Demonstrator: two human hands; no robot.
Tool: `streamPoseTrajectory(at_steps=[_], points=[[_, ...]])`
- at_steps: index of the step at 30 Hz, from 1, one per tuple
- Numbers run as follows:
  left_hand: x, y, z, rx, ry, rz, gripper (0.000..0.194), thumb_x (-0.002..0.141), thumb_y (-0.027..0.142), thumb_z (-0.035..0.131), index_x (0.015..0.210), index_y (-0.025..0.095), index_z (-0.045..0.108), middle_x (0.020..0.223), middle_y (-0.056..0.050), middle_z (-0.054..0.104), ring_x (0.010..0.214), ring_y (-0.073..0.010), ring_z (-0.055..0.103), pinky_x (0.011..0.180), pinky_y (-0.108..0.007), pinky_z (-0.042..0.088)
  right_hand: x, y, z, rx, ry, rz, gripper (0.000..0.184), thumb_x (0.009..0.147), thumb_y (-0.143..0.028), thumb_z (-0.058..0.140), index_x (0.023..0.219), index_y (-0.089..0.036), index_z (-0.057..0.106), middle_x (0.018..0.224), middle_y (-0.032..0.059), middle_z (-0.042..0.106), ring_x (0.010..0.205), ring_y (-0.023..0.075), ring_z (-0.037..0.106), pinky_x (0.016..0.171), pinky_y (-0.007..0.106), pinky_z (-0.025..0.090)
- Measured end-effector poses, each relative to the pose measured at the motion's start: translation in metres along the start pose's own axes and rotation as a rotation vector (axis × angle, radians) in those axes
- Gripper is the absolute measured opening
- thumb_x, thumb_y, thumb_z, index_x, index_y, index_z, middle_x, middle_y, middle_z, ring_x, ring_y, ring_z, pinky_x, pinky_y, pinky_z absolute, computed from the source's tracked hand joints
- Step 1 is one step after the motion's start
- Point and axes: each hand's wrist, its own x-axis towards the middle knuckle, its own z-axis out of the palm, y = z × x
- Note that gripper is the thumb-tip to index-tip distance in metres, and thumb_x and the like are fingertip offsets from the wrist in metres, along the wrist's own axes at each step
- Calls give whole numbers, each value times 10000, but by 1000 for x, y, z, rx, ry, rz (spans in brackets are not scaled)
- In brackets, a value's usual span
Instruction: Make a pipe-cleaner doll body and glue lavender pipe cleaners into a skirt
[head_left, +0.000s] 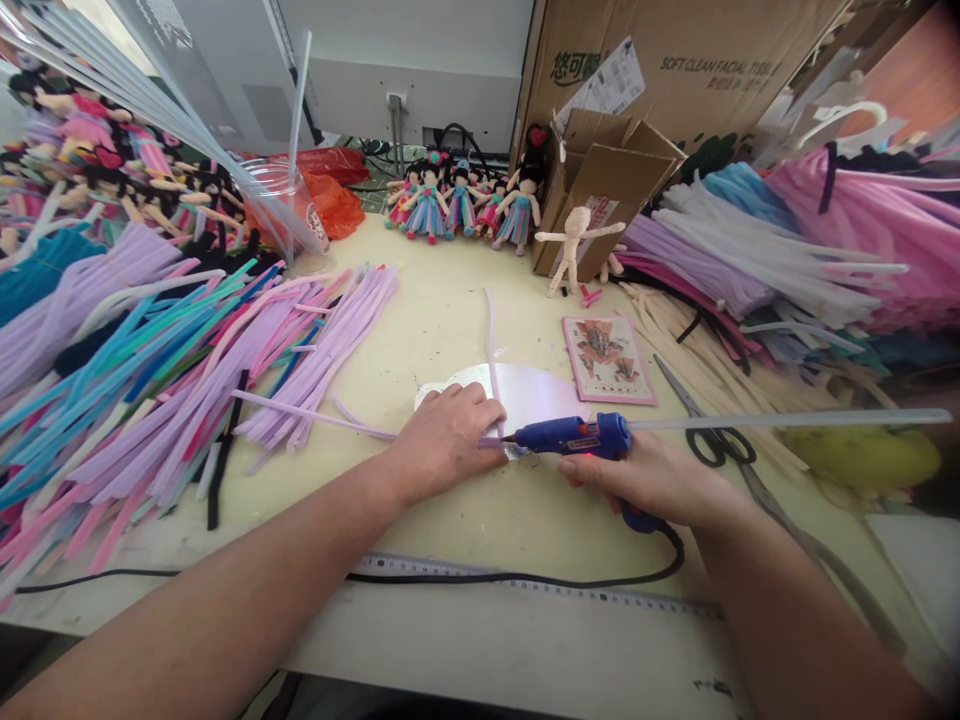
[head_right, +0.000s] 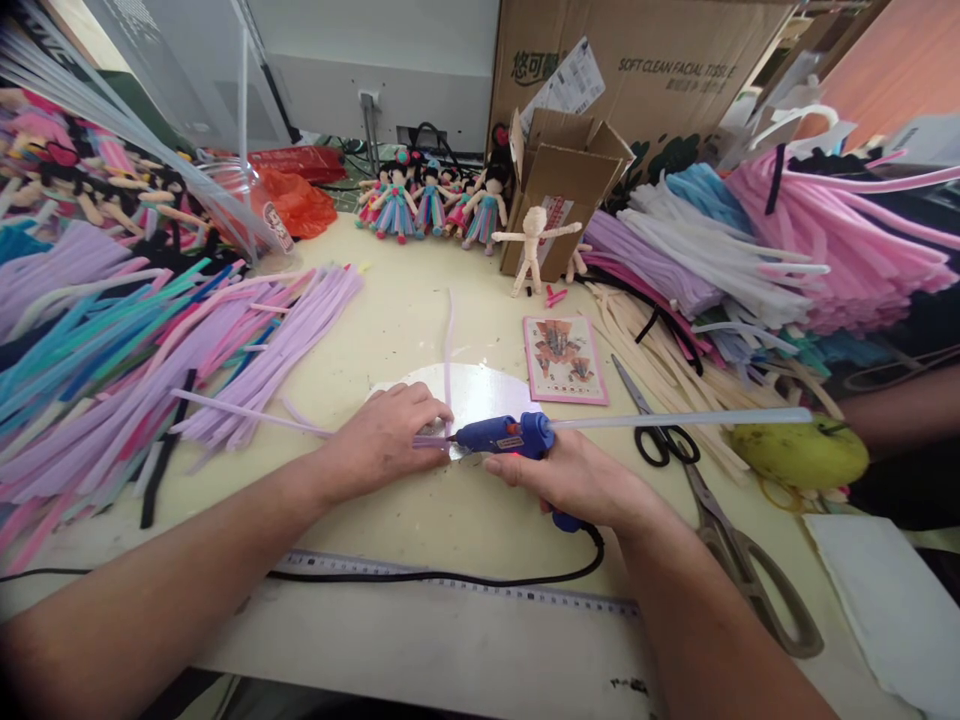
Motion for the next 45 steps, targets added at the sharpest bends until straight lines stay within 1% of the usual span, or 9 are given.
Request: streamPoseTrajectory(at_steps=[4, 9, 14, 22, 26, 34, 45], points=[[0, -1, -1, -15, -15, 3, 320, 831, 468, 632, 1039, 226, 649, 1018, -59, 594, 964, -244, 546, 866, -403, 440, 0, 0, 0, -12, -1, 19, 355, 786, -544, 631, 716, -203, 562, 510, -49, 501, 442, 92, 493, 395, 202, 384], [0, -1, -2, -16, -21, 0, 318, 843, 473, 618, 1043, 228, 649, 1021, -56, 595, 971, -244, 549, 870, -406, 440, 0, -1, 0, -13, -8, 4, 342, 790, -533, 624, 716, -207, 551, 514, -54, 495, 449, 89, 488, 395, 195, 381], [0, 0, -1, -6, -16, 1, 305, 835, 458, 630, 1041, 233, 646, 1027, -52, 596, 978, -245, 546, 873, -402, 440, 0, 0, -1, -31, -1, 15, 376, 782, -565, 618, 714, -201, 555, 515, -49, 495, 461, 96, 498, 403, 198, 387], [0, -1, -1, 0, -3, 7, 317, 840, 475, 616, 1041, 232, 645, 1011, -48, 594, 953, -238, 544, 857, -396, 443, 0, 0, 0, -36, 1, 25, 355, 783, -548, 622, 746, -200, 557, 529, -51, 491, 467, 93, 495, 403, 190, 391], [0, -1, 0, 3, 0, 9, 304, 828, 447, 637, 1043, 233, 647, 1010, -48, 595, 949, -232, 546, 864, -388, 443, 0, 1, 0, -44, 0, 31, 368, 782, -555, 623, 737, -198, 551, 529, -52, 486, 465, 90, 495, 405, 189, 394], [0, 0, -1, 2, -7, 8, 314, 840, 468, 618, 1043, 230, 647, 1020, -50, 599, 963, -240, 549, 865, -392, 441, 1, 2, -1, -60, 0, 38, 374, 784, -563, 619, 743, -198, 551, 524, -50, 487, 466, 92, 497, 401, 188, 395], [0, -1, 0, -3, -6, 3, 309, 830, 457, 628, 1050, 240, 648, 1021, -46, 602, 964, -241, 551, 862, -396, 442, 1, 2, 0, -65, -3, 37, 381, 779, -575, 617, 765, -198, 559, 528, -52, 485, 470, 94, 493, 411, 194, 398]])
